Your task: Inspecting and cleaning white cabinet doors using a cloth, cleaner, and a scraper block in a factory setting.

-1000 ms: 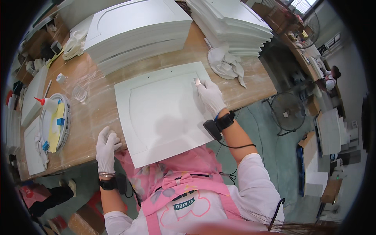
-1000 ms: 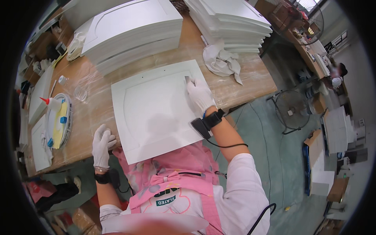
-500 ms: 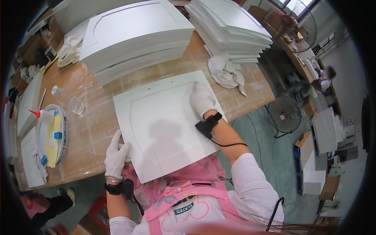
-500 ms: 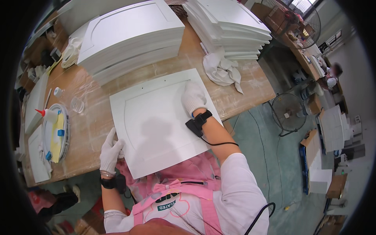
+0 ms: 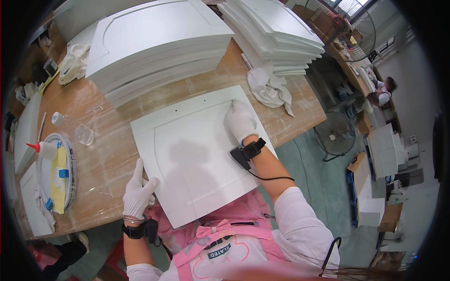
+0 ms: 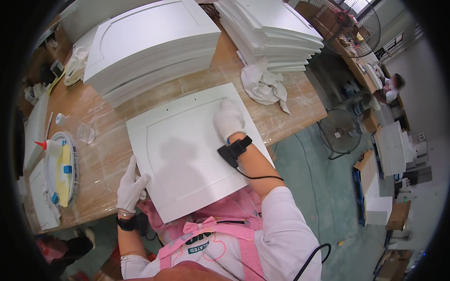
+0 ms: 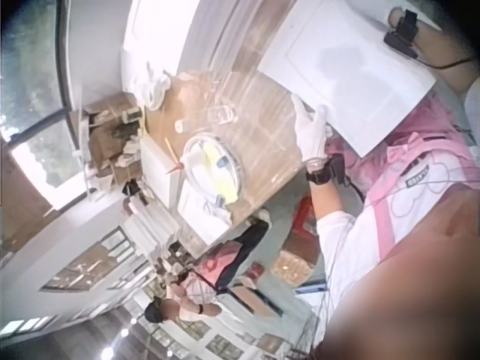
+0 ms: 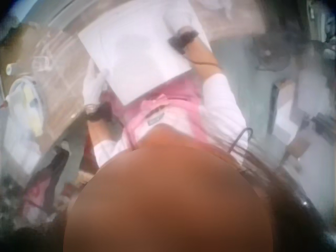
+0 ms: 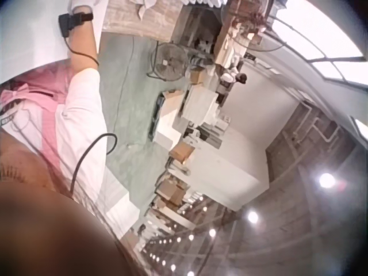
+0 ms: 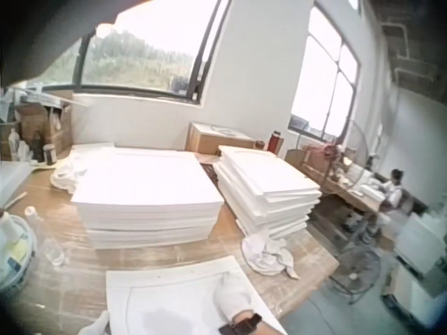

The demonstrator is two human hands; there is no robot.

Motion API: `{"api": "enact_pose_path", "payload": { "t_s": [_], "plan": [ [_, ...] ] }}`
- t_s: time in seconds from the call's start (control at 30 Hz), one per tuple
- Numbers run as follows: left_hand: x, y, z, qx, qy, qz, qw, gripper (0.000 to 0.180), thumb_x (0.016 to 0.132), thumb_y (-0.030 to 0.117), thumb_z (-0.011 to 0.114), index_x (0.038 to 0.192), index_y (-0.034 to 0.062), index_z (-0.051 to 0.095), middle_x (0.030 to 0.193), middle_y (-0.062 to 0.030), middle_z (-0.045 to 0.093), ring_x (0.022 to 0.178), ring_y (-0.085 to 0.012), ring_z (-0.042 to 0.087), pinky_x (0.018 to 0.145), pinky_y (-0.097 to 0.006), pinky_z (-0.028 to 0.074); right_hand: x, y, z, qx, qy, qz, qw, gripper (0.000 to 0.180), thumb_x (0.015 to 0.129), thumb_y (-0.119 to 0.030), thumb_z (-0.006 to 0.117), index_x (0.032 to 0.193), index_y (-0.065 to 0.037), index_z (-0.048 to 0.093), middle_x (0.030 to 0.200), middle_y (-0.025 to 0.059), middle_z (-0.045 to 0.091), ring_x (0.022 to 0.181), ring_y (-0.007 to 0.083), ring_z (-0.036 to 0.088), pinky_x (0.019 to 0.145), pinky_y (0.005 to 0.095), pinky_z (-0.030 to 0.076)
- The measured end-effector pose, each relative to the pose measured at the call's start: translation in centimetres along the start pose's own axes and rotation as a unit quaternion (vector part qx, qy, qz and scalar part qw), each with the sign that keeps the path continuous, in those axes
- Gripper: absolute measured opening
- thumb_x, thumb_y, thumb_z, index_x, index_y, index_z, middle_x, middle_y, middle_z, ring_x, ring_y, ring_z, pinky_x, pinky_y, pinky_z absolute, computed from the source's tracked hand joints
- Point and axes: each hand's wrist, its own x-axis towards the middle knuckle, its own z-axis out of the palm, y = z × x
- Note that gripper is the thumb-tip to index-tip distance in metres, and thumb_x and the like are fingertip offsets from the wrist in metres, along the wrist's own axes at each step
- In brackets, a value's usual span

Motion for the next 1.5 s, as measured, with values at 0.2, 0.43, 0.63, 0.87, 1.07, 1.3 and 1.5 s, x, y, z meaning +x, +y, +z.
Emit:
{"api": "enact_pose_path", "payload": {
  "t_s": [0.2,0.43,0.63,0.87,1.07,1.3,1.5],
  "plan": [
    [-0.1,0.1,-0.3,-0.002,-0.012,0.002,1.000,0.083,0.084,0.016,0.065,0.157,0.0108,0.025,0.064,-0.0001,0.051,0.047,-0.0086,0.049,0.042,-0.026,0.044,-0.6,0.3,0.2,0.041,0.076,-0.032,0.996,0.027,0.092,-0.018,0.049,0.109,-0.005,0.067,0.104,0.0215,0.068,0.102,0.0394,0.062,0.088,0.0476,0.050],
    [-0.1,0.6,-0.2,0.016,-0.008,0.001,1.000,0.083,0.084,0.016,0.064,0.157,0.0105,0.025,0.064,-0.0008,0.051,0.046,-0.0091,0.049,0.042,-0.027,0.045,0.0,-2.1,0.2,0.018,0.011,-0.031,0.999,0.027,0.091,-0.013,0.050,0.112,-0.004,0.063,0.108,0.0213,0.067,0.106,0.0403,0.063,0.087,0.0481,0.052],
    [-0.1,0.7,-0.5,0.036,-0.007,-0.006,0.999,0.083,0.083,0.017,0.063,0.156,0.0107,0.026,0.064,-0.0015,0.052,0.046,-0.0098,0.050,0.043,-0.027,0.046,-3.0,-4.7,0.1,0.085,0.040,-0.065,0.993,0.025,0.088,-0.013,0.052,0.107,-0.005,0.065,0.104,0.0233,0.067,0.101,0.0413,0.064,0.087,0.0485,0.052],
    [-0.2,0.4,-0.7,0.033,-0.013,0.000,0.999,0.083,0.084,0.018,0.064,0.157,0.0115,0.025,0.063,-0.0015,0.053,0.046,-0.0103,0.051,0.043,-0.028,0.048,0.7,-0.2,-1.1,0.004,-0.013,0.046,0.999,0.029,0.092,-0.019,0.048,0.111,-0.006,0.065,0.106,0.0233,0.066,0.100,0.0415,0.063,0.086,0.0503,0.050],
    [-0.2,0.1,-0.7,0.035,-0.012,-0.010,0.999,0.082,0.085,0.019,0.065,0.157,0.0119,0.025,0.065,-0.0015,0.053,0.046,-0.0105,0.052,0.044,-0.028,0.048,-0.9,-3.7,-0.1,-0.015,-0.024,0.041,0.999,0.020,0.090,-0.018,0.053,0.098,-0.004,0.065,0.104,0.0211,0.067,0.100,0.0365,0.066,0.082,0.0481,0.053],
    [0.1,0.3,-0.8,0.065,-0.011,-0.001,0.998,0.083,0.085,0.023,0.066,0.156,0.0124,0.027,0.067,-0.0022,0.055,0.048,-0.0108,0.055,0.046,-0.028,0.050,-5.5,-9.0,2.6,-0.043,-0.088,-0.109,0.989,0.021,0.090,-0.014,0.051,0.103,-0.005,0.065,0.101,0.0220,0.067,0.097,0.0404,0.066,0.078,0.0504,0.054],
    [-0.1,-0.1,-1.5,0.069,-0.017,-0.005,0.997,0.085,0.083,0.028,0.068,0.156,0.0144,0.028,0.069,-0.0034,0.058,0.050,-0.0122,0.058,0.048,-0.028,0.051,-6.9,-12.8,0.6,0.015,-0.102,-0.038,0.994,0.020,0.090,-0.013,0.051,0.103,-0.006,0.064,0.104,0.0220,0.066,0.095,0.0397,0.066,0.076,0.0492,0.055]
  ]
}}
